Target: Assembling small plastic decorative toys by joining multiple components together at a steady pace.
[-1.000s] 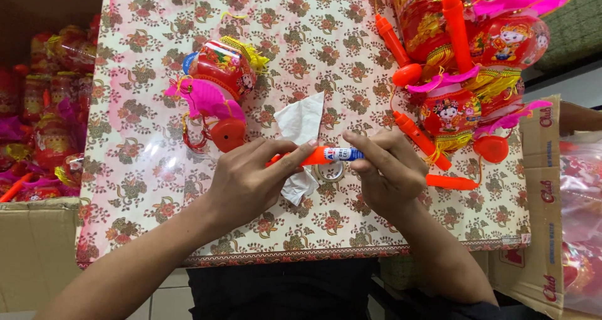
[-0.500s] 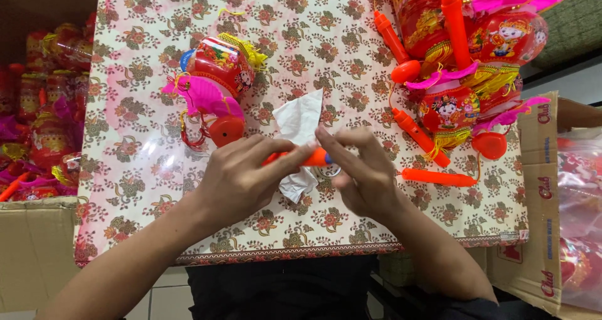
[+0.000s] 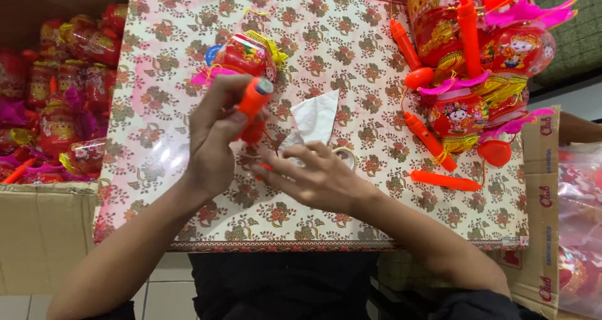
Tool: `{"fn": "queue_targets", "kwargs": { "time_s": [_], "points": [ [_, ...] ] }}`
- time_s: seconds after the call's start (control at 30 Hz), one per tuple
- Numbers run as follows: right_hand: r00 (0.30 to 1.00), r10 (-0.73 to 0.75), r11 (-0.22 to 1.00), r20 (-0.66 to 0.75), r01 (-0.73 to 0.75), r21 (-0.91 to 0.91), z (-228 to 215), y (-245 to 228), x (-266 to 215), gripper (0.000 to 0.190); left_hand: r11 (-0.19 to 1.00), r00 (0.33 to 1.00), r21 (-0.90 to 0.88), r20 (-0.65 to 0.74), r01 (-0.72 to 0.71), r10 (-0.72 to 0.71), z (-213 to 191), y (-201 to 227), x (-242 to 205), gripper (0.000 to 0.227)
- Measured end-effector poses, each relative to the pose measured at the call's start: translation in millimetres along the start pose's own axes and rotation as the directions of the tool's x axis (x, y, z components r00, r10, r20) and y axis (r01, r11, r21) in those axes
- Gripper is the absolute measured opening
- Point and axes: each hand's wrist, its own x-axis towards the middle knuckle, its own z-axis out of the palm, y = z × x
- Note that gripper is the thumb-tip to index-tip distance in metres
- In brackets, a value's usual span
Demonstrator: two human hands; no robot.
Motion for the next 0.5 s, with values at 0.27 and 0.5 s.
{"fn": "queue_targets", "kwargs": {
  "time_s": [0.27, 0.5],
  "points": [
    [0.931, 0.323, 0.818, -0.169, -0.184, 0.546, 16, -1, 10, 0.018, 0.899, 0.938, 0.369, 0.33, -0.234, 0.109, -14, -19, -1, 0.044],
    [0.721, 0.622, 0.59, -0.305, -0.175, 0.788, -6, 26, 3, 0.036, 0.663, 0.882, 0.626, 0.458, -0.41, 0.113, -28, 23, 10, 0.035]
  ]
}}
